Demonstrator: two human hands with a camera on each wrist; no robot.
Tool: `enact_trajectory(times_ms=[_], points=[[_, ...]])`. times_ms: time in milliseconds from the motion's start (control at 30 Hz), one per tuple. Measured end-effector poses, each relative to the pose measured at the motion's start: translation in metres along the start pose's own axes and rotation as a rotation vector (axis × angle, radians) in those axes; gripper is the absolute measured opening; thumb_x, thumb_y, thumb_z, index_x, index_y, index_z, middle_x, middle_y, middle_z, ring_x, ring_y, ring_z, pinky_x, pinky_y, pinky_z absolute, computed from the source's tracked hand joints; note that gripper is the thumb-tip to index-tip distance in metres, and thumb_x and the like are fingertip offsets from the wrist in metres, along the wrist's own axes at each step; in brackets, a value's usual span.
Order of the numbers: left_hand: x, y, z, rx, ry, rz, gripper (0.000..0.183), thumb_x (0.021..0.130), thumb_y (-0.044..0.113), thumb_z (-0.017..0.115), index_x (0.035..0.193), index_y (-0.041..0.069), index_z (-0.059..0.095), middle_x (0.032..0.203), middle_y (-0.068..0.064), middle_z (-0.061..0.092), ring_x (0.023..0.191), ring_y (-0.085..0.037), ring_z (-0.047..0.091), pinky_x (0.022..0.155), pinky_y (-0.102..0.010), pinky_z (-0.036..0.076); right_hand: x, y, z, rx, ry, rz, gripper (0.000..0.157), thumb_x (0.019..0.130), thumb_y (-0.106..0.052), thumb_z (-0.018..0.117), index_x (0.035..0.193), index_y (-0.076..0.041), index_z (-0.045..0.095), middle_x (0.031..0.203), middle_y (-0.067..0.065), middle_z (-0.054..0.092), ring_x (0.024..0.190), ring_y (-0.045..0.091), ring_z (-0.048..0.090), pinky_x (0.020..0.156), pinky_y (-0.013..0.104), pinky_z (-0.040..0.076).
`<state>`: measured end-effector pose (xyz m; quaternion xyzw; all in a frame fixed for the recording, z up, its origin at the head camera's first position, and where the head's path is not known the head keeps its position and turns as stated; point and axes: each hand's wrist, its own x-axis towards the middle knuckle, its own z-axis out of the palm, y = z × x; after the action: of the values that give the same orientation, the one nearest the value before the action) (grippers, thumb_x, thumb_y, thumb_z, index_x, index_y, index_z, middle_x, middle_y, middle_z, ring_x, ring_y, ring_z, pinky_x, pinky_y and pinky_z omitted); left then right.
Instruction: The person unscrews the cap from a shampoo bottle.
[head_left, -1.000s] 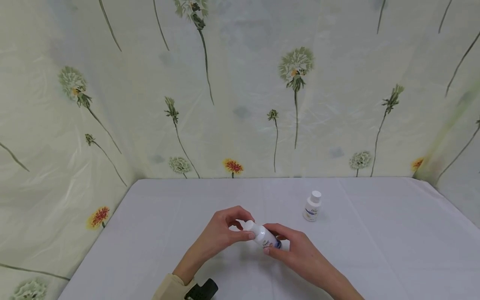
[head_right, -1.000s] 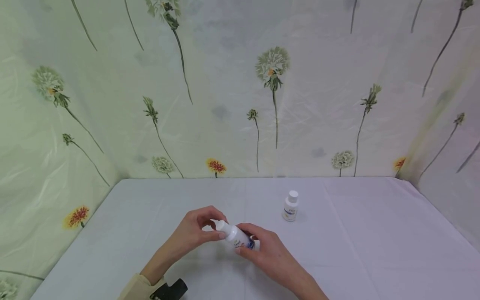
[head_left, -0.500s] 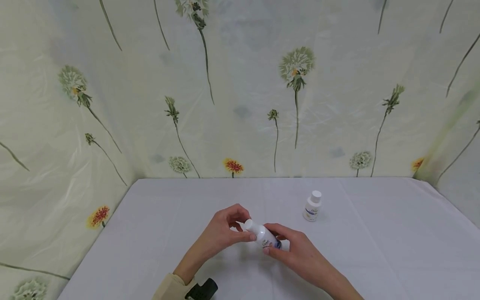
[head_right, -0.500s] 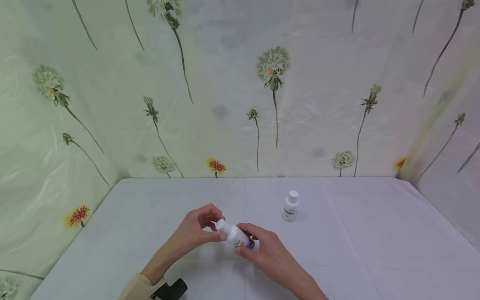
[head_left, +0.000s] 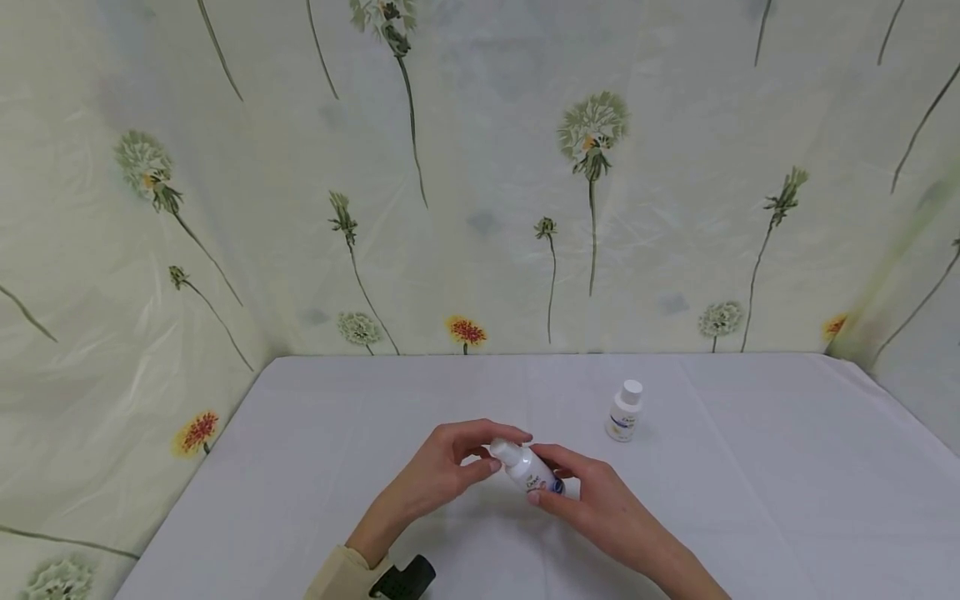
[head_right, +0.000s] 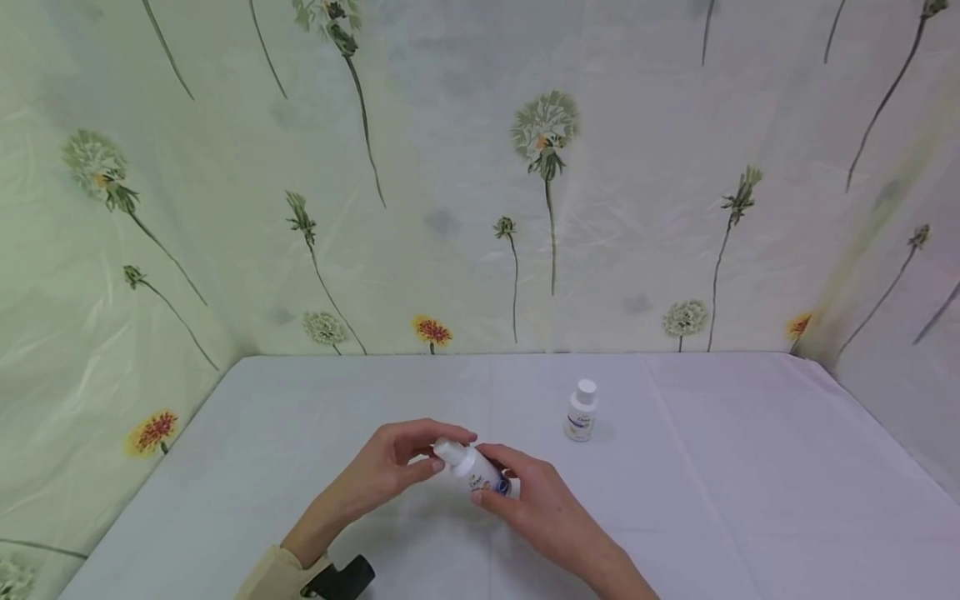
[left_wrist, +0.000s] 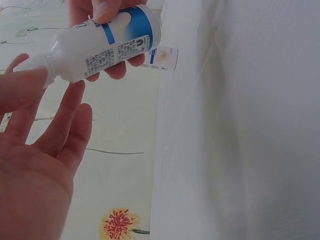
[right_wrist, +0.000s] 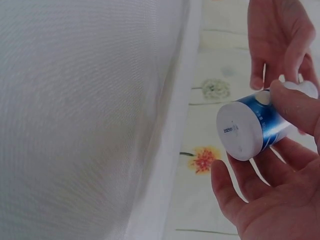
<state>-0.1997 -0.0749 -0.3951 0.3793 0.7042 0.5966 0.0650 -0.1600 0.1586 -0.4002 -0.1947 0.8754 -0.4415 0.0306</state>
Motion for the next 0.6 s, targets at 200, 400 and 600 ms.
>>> enact_trajectory(times_ms=[200, 400, 600], points=[[0.0001, 0.0003, -0.0003, 0.034, 0.031, -0.045, 0.037, 0.092, -0.005, 0.061, 0.123, 0.015, 0.068, 0.119, 0.005, 0.067, 0.112, -0.018, 0.058, 0.087, -0.036, 0.050, 0.0002, 0.0000, -0.0001, 0.008, 0.001, -0.009, 0.042, 0.088, -0.033, 0.074, 0.128, -0.025, 0.061, 0.106, -0.009, 0.065, 0.096, 0.013, 0.058, 0.084, 0.038, 0.049], [0.0003, 0.0024, -0.0008, 0.109, 0.090, -0.123, 0.028, 0.089, 0.009, 0.072, 0.117, 0.014, 0.071, 0.111, 0.010, 0.069, 0.102, -0.015, 0.058, 0.081, -0.033, 0.050, 0.0005, 0.0006, 0.0002, 0.019, 0.003, 0.003, 0.041, 0.088, -0.026, 0.075, 0.126, -0.028, 0.061, 0.104, -0.011, 0.065, 0.095, 0.012, 0.059, 0.084, 0.035, 0.050], [0.0003, 0.0041, -0.0011, 0.132, 0.132, -0.168, 0.023, 0.085, 0.019, 0.079, 0.107, 0.018, 0.073, 0.103, 0.011, 0.070, 0.095, -0.018, 0.059, 0.077, -0.030, 0.050, 0.0000, 0.0013, 0.0014, 0.007, 0.008, 0.003, 0.039, 0.087, -0.030, 0.076, 0.124, -0.031, 0.062, 0.102, -0.013, 0.065, 0.095, 0.010, 0.059, 0.084, 0.036, 0.050]])
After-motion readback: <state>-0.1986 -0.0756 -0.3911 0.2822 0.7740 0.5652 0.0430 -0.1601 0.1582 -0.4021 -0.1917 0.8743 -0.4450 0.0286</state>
